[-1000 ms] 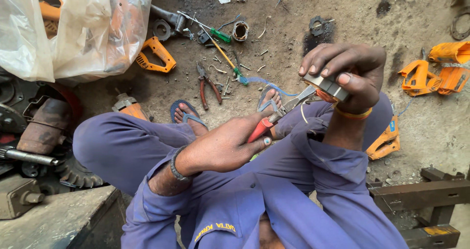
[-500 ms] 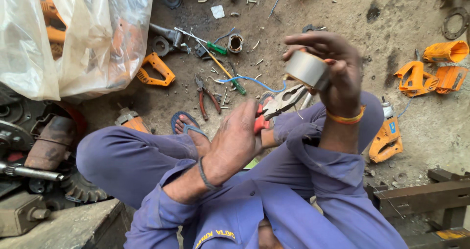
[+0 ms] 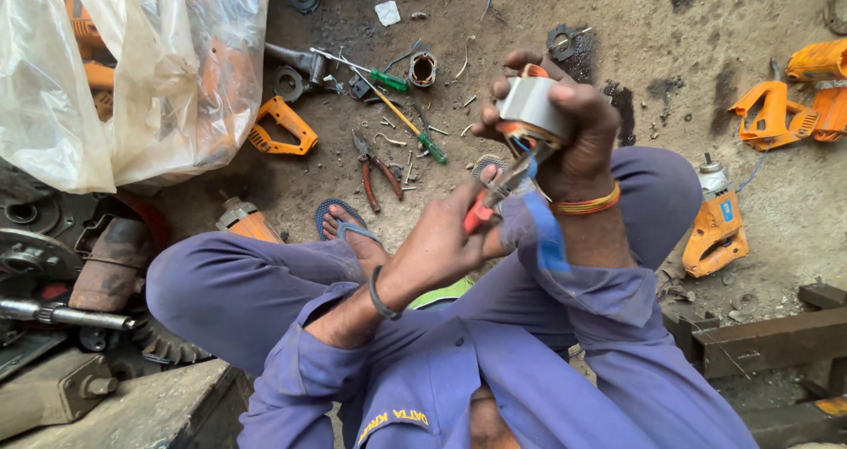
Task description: The person sits on the workshop floor and uses a screwdriver to work on an orange motor housing, then uses pliers to pull and strip copper windings out of a motor stator, handling the wire and metal laminations by hand.
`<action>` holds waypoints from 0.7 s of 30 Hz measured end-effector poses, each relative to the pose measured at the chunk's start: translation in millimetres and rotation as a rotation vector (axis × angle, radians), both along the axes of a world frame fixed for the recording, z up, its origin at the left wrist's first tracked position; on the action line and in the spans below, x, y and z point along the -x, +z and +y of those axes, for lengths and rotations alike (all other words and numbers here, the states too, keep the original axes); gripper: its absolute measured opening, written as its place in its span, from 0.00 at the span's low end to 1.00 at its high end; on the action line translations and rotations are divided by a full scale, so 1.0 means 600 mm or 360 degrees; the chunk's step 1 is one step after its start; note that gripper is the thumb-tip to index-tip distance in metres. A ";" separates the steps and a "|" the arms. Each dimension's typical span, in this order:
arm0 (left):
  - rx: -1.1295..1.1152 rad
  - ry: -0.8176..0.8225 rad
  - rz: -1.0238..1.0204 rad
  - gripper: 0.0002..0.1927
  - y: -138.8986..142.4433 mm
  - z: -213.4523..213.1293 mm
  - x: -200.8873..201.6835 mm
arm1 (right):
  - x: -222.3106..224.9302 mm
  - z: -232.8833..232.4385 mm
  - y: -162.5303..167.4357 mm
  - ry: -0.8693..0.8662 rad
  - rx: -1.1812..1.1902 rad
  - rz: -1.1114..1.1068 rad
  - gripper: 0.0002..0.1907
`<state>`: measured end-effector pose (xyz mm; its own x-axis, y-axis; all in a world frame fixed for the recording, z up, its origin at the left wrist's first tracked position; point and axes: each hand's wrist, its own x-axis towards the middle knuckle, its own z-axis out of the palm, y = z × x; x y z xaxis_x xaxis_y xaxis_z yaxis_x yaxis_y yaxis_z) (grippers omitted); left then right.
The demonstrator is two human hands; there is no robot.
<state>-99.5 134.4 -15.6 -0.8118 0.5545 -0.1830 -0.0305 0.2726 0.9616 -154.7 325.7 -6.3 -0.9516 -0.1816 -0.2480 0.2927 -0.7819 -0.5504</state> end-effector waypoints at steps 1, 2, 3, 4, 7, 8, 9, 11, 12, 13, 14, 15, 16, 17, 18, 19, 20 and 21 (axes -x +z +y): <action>-0.0080 -0.0120 -0.0076 0.15 0.001 -0.002 -0.001 | -0.001 0.000 -0.002 0.0067 0.0120 0.0033 0.35; -0.0194 -0.0257 -0.0283 0.12 0.001 -0.005 -0.001 | -0.003 0.001 -0.003 0.0128 0.0238 0.0075 0.37; -0.0308 -0.0399 -0.0485 0.10 0.001 -0.008 -0.001 | -0.004 0.002 -0.005 0.0186 0.0354 0.0123 0.38; -0.0420 -0.0541 -0.0687 0.09 0.001 -0.010 -0.002 | -0.006 0.003 -0.006 0.0295 0.0410 0.0220 0.39; -0.0848 -0.0774 -0.1574 0.11 0.002 -0.012 -0.010 | -0.011 0.012 -0.008 0.0547 0.0811 0.0424 0.42; -0.1091 -0.0862 -0.1743 0.12 0.004 -0.012 -0.015 | -0.013 0.017 -0.008 0.0591 0.1097 0.0432 0.43; -0.1338 -0.0947 -0.1904 0.14 0.007 -0.011 -0.021 | -0.014 0.022 -0.007 0.0639 0.1383 0.0439 0.45; -0.1544 -0.1032 -0.1983 0.13 0.009 -0.013 -0.021 | -0.017 0.036 -0.006 0.0437 0.1343 0.0401 0.43; -0.1498 -0.1037 -0.1901 0.11 0.008 -0.018 -0.015 | -0.019 0.043 -0.004 0.0290 0.1259 0.0381 0.42; -0.1447 -0.1046 -0.1809 0.10 0.007 -0.023 -0.007 | -0.020 0.051 -0.003 0.0146 0.1166 0.0355 0.41; -0.1115 -0.0914 -0.1588 0.10 0.006 -0.028 0.000 | -0.021 0.059 -0.001 -0.0042 0.1007 0.0333 0.40; -0.0791 -0.0783 -0.1359 0.11 0.007 -0.036 0.006 | -0.021 0.066 0.001 -0.0155 0.0878 0.0341 0.40; -0.0477 -0.0651 -0.1123 0.13 0.007 -0.041 0.012 | -0.022 0.073 0.003 -0.0264 0.0743 0.0340 0.39; -0.0260 -0.0542 -0.0765 0.13 0.008 -0.044 0.017 | -0.022 0.080 0.004 -0.0293 0.0638 0.0372 0.39; -0.0051 -0.0426 -0.0404 0.13 0.009 -0.045 0.019 | -0.022 0.085 0.006 -0.0324 0.0519 0.0399 0.37; 0.0150 -0.0298 -0.0044 0.13 0.010 -0.045 0.023 | -0.022 0.089 0.008 -0.0355 0.0400 0.0421 0.35; 0.0131 -0.0276 -0.0120 0.14 0.012 -0.045 0.025 | -0.022 0.092 0.009 -0.0382 0.0265 0.0435 0.32; 0.0114 -0.0248 -0.0199 0.15 0.014 -0.044 0.028 | -0.021 0.093 0.011 -0.0390 0.0184 0.0454 0.30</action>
<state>-116.3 107.9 -7.3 -0.6858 0.6534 -0.3205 -0.1008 0.3509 0.9310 -142.0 381.8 0.0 -0.9980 0.0481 0.0417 -0.0623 -0.8712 -0.4869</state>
